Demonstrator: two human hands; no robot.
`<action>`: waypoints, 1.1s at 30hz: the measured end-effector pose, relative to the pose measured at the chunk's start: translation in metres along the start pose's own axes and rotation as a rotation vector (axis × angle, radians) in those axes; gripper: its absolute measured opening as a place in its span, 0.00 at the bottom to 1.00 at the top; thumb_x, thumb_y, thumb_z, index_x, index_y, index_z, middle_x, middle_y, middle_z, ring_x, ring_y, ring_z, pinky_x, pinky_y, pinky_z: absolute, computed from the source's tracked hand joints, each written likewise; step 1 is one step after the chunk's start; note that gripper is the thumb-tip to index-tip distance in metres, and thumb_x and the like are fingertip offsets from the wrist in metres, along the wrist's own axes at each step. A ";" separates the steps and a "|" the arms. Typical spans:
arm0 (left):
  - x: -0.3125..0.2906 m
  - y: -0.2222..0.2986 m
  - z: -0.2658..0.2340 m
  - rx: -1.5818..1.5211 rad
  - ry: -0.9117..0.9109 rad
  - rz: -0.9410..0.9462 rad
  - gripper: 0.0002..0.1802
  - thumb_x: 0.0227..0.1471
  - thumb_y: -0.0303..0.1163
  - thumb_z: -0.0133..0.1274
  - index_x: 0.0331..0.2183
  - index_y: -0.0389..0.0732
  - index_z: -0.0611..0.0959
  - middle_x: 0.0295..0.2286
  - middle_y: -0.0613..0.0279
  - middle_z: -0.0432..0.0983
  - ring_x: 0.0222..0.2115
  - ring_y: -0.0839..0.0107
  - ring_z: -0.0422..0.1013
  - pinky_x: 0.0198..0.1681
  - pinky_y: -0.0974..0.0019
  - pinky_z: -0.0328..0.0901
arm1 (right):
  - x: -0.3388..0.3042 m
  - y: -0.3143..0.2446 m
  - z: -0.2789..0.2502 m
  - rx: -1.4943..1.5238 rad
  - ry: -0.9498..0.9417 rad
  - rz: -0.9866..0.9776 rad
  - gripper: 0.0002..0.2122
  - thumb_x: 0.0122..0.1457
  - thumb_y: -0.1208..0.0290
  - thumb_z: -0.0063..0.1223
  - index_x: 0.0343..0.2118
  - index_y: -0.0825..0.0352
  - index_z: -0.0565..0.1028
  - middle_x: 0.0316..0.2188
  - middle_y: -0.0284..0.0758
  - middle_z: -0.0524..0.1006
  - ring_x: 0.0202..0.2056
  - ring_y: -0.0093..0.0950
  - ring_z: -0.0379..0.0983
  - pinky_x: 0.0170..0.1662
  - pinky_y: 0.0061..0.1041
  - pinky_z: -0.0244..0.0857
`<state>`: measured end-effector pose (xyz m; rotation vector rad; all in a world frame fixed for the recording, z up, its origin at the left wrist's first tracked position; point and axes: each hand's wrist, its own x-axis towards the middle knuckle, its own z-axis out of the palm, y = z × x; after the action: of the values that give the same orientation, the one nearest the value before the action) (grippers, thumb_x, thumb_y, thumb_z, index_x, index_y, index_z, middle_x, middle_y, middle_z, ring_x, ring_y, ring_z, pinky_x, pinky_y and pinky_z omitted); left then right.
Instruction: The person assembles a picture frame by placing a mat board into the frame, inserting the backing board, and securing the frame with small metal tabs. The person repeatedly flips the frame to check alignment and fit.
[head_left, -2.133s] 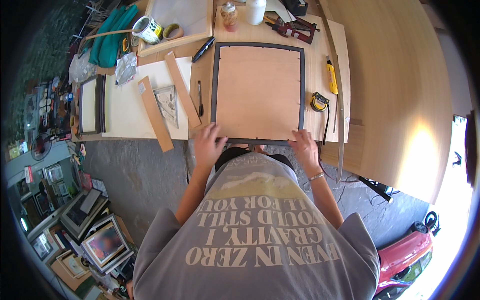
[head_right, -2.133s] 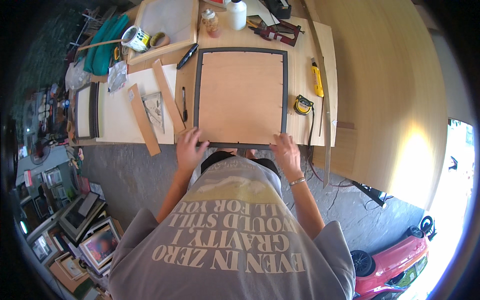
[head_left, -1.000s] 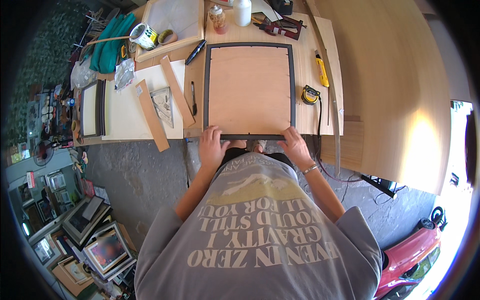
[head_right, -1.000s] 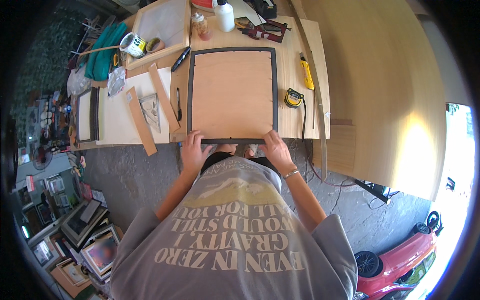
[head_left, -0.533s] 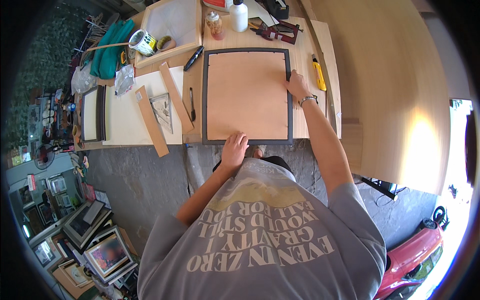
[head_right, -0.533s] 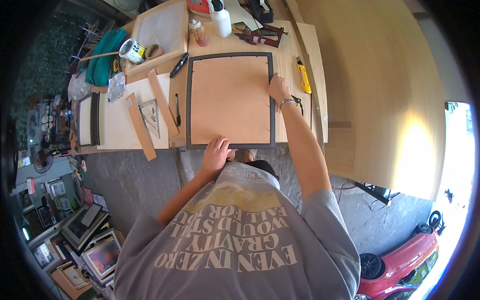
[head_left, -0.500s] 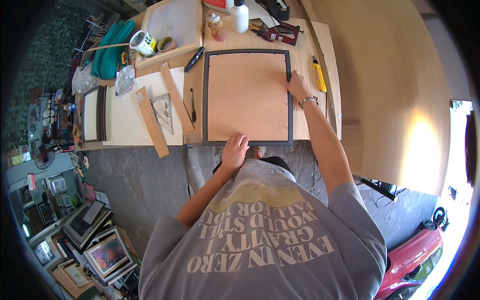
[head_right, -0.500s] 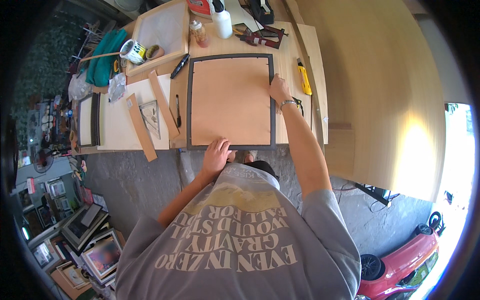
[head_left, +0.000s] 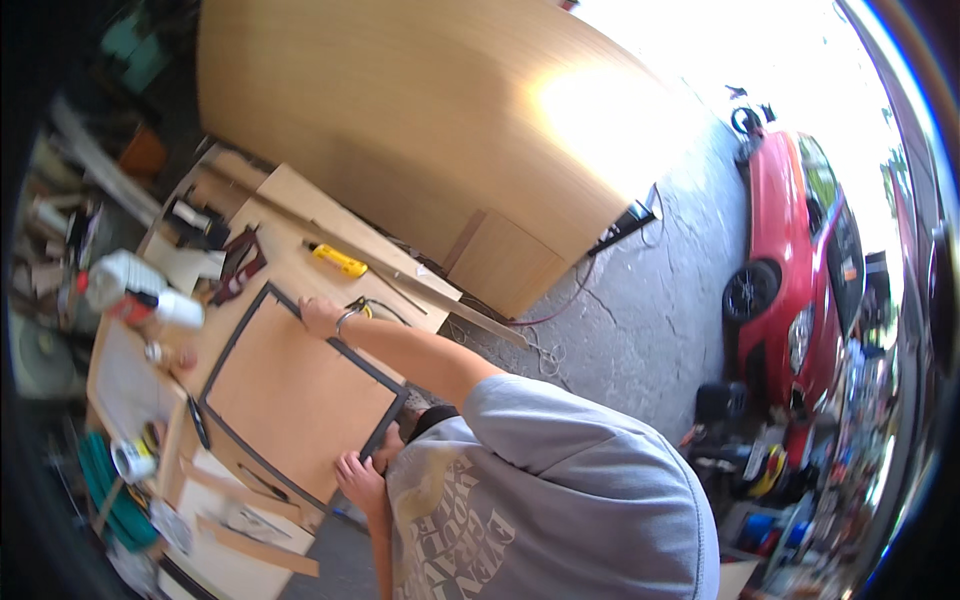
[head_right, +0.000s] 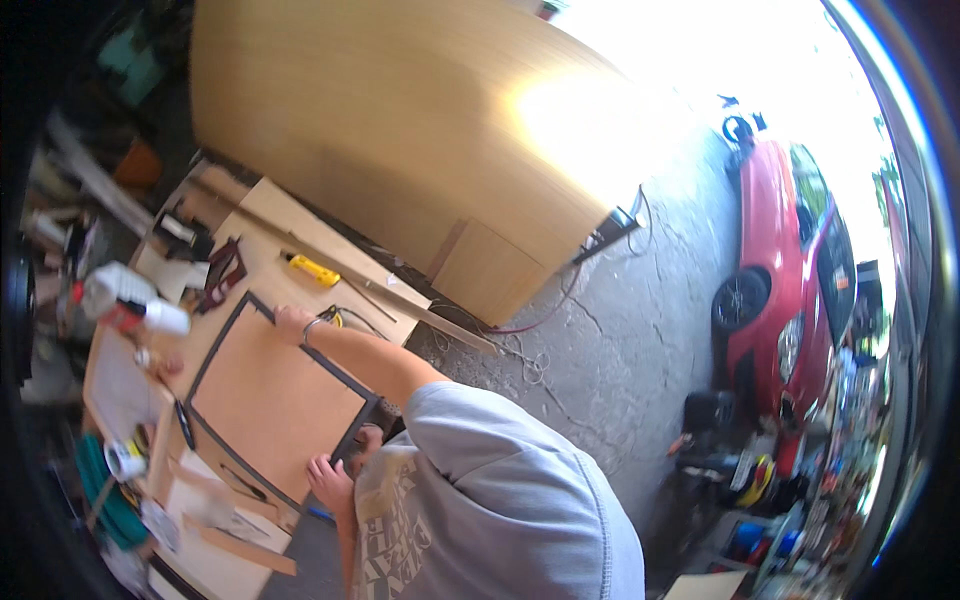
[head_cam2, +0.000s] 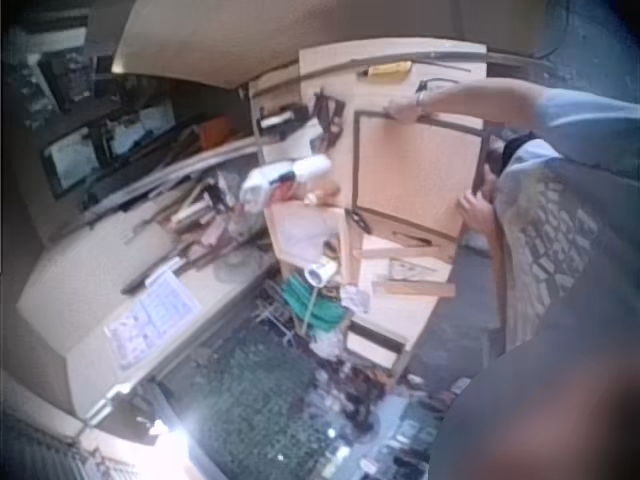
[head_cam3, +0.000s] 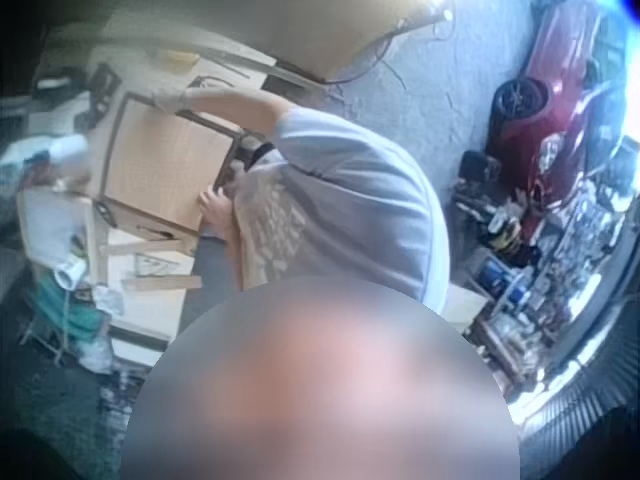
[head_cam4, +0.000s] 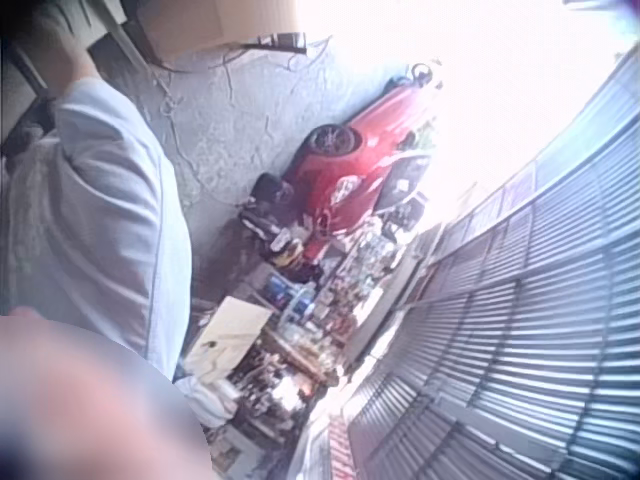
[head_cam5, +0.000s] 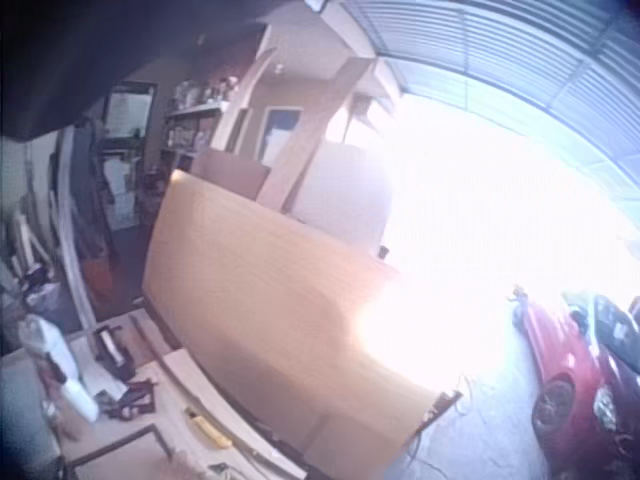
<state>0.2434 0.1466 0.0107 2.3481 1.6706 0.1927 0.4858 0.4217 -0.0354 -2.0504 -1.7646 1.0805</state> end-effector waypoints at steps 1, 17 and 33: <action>-0.002 0.005 -0.001 0.020 0.008 0.013 0.14 0.51 0.32 0.61 0.40 0.37 0.79 0.41 0.51 0.75 0.47 0.48 0.71 0.53 0.48 0.67 | -0.006 0.001 -0.010 0.061 0.026 -0.041 0.20 0.60 0.70 0.52 0.54 0.72 0.68 0.49 0.50 0.78 0.52 0.47 0.76 0.53 0.43 0.72; 0.021 -0.054 -0.037 -0.212 0.167 0.032 0.26 0.48 0.46 0.69 0.43 0.41 0.81 0.42 0.54 0.76 0.46 0.51 0.72 0.49 0.50 0.69 | 0.107 0.010 0.011 -0.153 0.031 -0.111 0.20 0.61 0.57 0.57 0.49 0.66 0.74 0.37 0.48 0.82 0.37 0.45 0.82 0.37 0.44 0.76; 0.209 -0.346 -0.097 -0.301 -0.103 -0.580 0.27 0.43 0.49 0.72 0.30 0.36 0.81 0.26 0.49 0.82 0.30 0.50 0.79 0.35 0.52 0.72 | 0.078 -0.109 0.022 -0.350 0.089 -0.161 0.15 0.57 0.65 0.56 0.39 0.74 0.74 0.28 0.58 0.79 0.34 0.54 0.79 0.36 0.46 0.73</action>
<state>-0.0253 0.4631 -0.0013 1.5607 2.0205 0.1893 0.3897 0.5146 -0.0147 -2.0560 -2.1518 0.6607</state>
